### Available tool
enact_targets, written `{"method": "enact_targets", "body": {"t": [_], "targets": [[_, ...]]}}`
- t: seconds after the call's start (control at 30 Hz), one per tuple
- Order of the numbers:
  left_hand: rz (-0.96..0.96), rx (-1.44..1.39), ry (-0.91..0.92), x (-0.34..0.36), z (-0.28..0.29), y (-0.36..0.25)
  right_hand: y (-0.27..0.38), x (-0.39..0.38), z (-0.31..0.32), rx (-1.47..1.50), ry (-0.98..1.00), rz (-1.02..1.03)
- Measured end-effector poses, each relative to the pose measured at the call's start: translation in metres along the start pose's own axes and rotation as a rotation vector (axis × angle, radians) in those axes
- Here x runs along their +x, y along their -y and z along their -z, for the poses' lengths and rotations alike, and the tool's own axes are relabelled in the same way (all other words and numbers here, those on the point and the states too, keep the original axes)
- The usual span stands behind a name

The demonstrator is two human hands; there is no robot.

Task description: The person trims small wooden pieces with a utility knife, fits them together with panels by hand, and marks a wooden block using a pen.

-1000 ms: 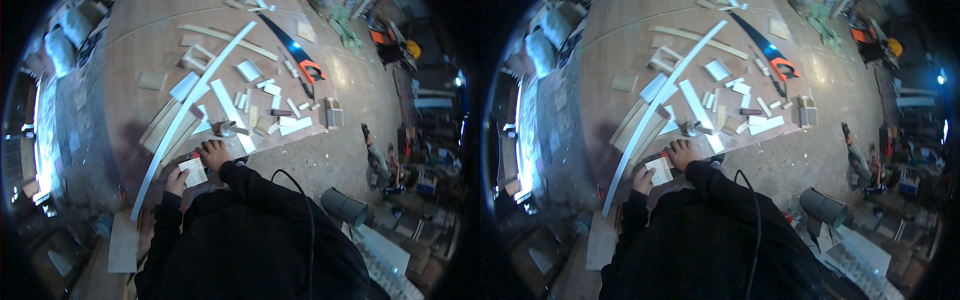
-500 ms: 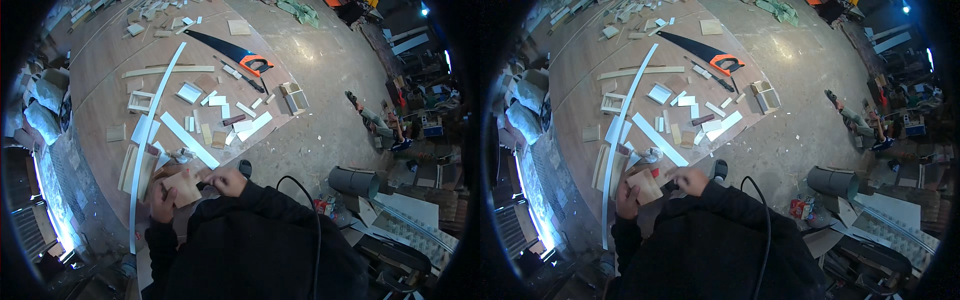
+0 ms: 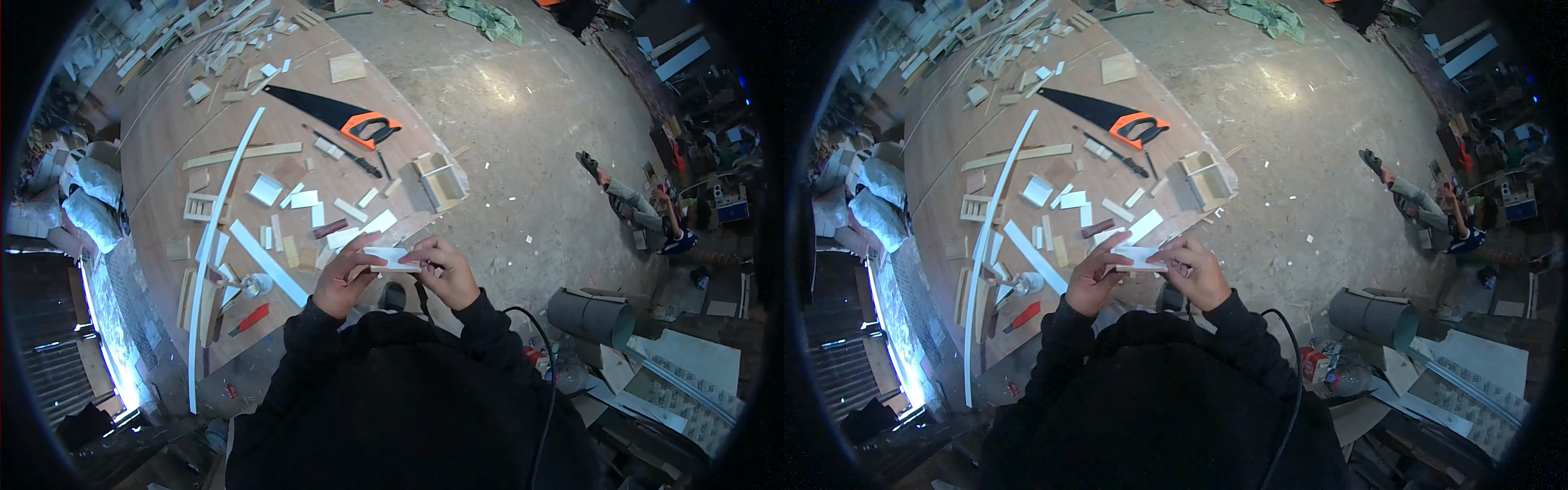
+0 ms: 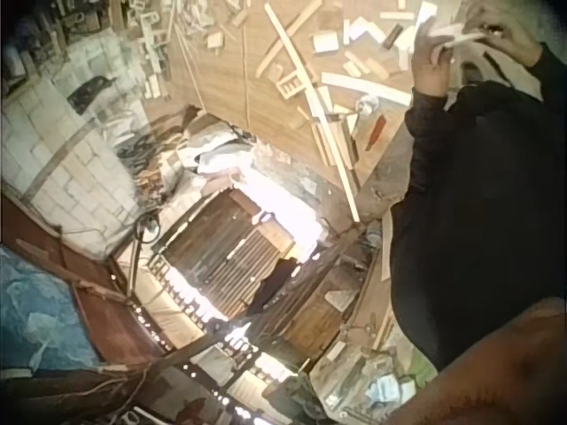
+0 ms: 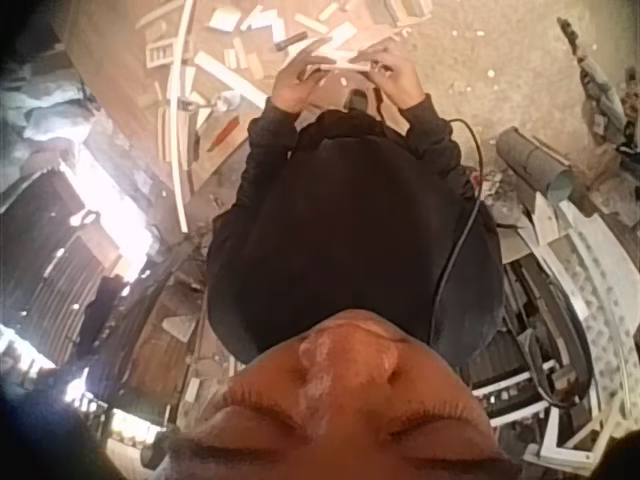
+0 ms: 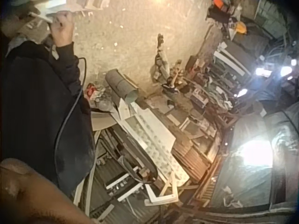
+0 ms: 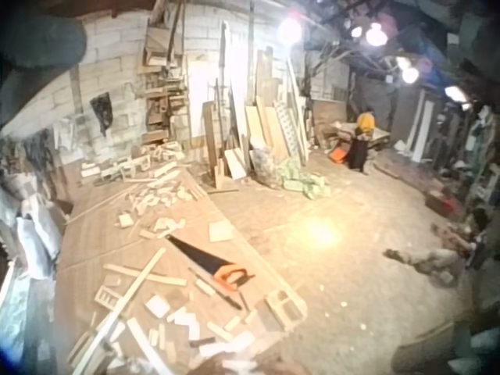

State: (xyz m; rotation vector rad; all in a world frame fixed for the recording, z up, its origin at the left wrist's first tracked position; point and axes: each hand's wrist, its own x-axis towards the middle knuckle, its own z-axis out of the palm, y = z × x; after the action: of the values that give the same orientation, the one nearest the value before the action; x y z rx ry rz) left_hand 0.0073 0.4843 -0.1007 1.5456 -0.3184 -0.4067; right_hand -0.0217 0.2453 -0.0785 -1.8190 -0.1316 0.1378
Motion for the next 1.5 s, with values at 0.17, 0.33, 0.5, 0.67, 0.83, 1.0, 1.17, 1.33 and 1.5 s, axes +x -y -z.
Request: {"method": "enact_targets", "body": {"t": [0.17,0.33,0.5,0.67,0.83,1.0,1.17,1.33,1.5], "targets": [[-0.064,-0.457,0.106,0.046,-0.021,0.015,-0.003,0.003,0.043,-0.091,0.013,0.137],[0.125,-0.94,0.293,0.087,-0.037,0.022,-0.028,0.041,0.063,0.262,0.05,-0.217],[0.074,-1.079,0.274,0.14,-0.039,0.064,-0.037,0.085,0.079,0.357,0.244,-0.447],[0.12,-1.316,0.343,0.189,-0.041,0.082,-0.084,0.126,0.086,0.107,0.212,-0.431],[0.296,-1.036,0.107,0.212,-0.023,0.099,-0.116,0.17,0.109,0.282,0.114,-0.589],[0.478,-0.646,-0.103,0.253,-0.007,0.163,-0.188,0.229,0.147,0.043,-0.124,-0.414],[0.442,-0.165,-0.208,0.286,-0.018,0.176,-0.217,0.269,0.158,-0.157,-0.065,-0.435],[0.401,-0.019,-0.25,0.296,-0.038,0.184,-0.243,0.279,0.17,-0.125,0.014,-0.445],[0.425,0.018,-0.289,0.295,-0.042,0.178,-0.247,0.288,0.182,-0.105,0.118,-0.503]]}}
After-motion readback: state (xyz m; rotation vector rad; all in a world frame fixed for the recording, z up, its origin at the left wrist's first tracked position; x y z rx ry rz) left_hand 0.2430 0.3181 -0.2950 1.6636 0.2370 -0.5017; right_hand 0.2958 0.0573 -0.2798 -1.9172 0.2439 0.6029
